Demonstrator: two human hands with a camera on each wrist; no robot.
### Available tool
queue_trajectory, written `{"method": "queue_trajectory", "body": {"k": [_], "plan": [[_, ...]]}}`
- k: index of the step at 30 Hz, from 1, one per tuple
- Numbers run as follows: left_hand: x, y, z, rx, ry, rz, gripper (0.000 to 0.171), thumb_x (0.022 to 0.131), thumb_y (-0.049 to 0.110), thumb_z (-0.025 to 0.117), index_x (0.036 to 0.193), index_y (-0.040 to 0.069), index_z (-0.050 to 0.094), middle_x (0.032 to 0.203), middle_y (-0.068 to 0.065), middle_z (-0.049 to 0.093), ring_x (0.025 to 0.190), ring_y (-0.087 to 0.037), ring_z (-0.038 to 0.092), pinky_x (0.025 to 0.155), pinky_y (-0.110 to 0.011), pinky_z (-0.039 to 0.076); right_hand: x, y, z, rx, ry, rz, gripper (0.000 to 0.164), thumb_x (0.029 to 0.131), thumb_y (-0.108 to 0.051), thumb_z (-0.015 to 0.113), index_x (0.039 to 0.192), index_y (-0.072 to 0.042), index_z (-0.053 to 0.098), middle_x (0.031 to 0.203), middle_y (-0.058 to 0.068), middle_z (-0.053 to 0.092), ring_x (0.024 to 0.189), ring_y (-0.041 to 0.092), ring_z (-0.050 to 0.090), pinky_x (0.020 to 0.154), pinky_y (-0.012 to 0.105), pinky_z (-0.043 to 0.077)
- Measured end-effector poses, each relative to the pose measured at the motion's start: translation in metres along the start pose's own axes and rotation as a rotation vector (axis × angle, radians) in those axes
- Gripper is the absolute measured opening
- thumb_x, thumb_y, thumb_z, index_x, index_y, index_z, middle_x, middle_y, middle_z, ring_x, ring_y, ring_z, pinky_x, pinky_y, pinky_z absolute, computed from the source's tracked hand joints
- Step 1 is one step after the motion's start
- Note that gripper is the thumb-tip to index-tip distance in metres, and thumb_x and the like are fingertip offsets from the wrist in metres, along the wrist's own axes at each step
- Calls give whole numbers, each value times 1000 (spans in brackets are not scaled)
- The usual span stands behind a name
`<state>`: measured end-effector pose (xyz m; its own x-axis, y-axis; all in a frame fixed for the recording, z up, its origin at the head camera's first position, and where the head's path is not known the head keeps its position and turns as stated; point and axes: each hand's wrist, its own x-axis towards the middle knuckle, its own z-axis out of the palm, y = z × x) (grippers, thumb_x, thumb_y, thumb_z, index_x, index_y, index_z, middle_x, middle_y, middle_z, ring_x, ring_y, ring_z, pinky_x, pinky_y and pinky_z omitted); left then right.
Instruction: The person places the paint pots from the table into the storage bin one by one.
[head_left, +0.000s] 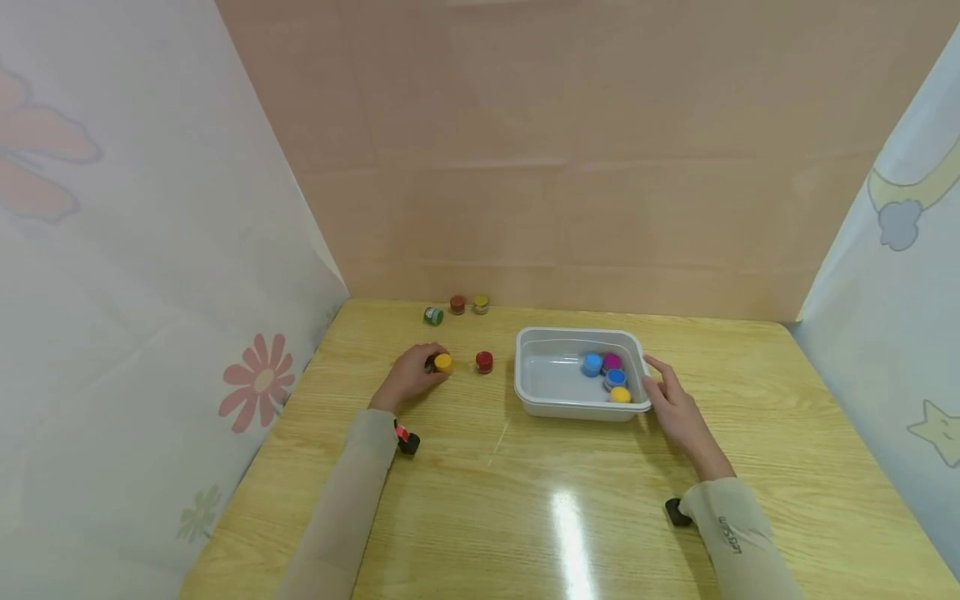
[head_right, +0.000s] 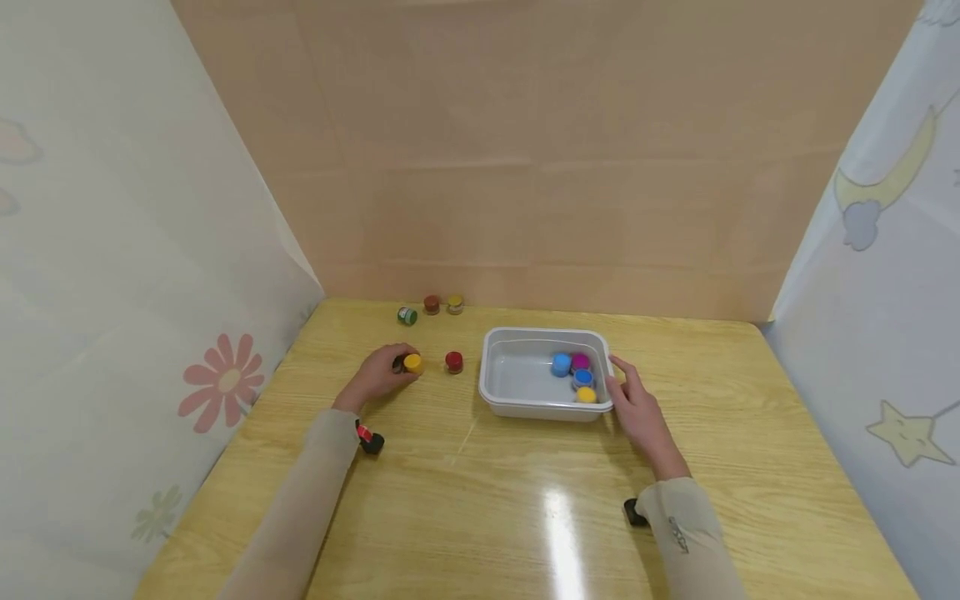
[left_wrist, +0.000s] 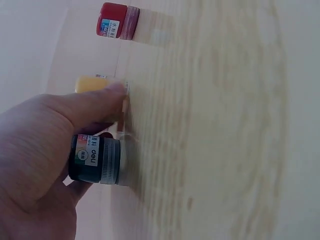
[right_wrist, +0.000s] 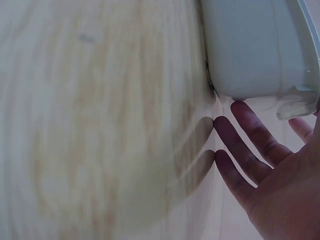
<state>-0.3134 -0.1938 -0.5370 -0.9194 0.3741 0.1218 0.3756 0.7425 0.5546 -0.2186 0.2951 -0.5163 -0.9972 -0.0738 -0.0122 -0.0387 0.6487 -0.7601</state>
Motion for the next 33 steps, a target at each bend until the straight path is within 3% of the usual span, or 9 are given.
{"method": "queue_trajectory", "body": {"k": [10,16,22,28,33], "plan": [[-1,11,-2,-81,85,-12,33,93,24,80,122,15,67,117,-3,70,108,-23,62,92,-44,54,2,1,1,7,-1,0,63,113,-49,29,167,-19,14,144,39,51,135,59,47,108,77,35],[-7,36,-10,-274,152,-22,38,93,28,80,126,15,66,118,-5,70,108,-25,64,94,-53,55,3,2,2,8,-3,7,64,112,-51,28,167,-20,14,146,39,49,136,59,47,109,77,34],[-8,59,-18,-417,182,38,39,93,23,79,127,13,63,125,-13,67,108,-32,66,99,-65,51,3,1,2,1,-3,10,64,112,-50,28,167,-20,13,146,40,48,136,59,47,109,77,34],[-7,74,-20,-441,181,108,39,94,16,78,131,13,66,130,-11,65,114,-28,64,103,-58,52,3,2,1,2,1,4,64,112,-50,28,167,-20,14,145,40,50,134,59,48,109,77,35],[-6,85,-19,-464,182,157,37,91,6,78,127,6,67,123,-9,65,111,-26,64,101,-53,54,3,4,1,1,-1,10,64,112,-51,28,167,-20,14,146,40,49,135,59,47,109,77,34]]}}
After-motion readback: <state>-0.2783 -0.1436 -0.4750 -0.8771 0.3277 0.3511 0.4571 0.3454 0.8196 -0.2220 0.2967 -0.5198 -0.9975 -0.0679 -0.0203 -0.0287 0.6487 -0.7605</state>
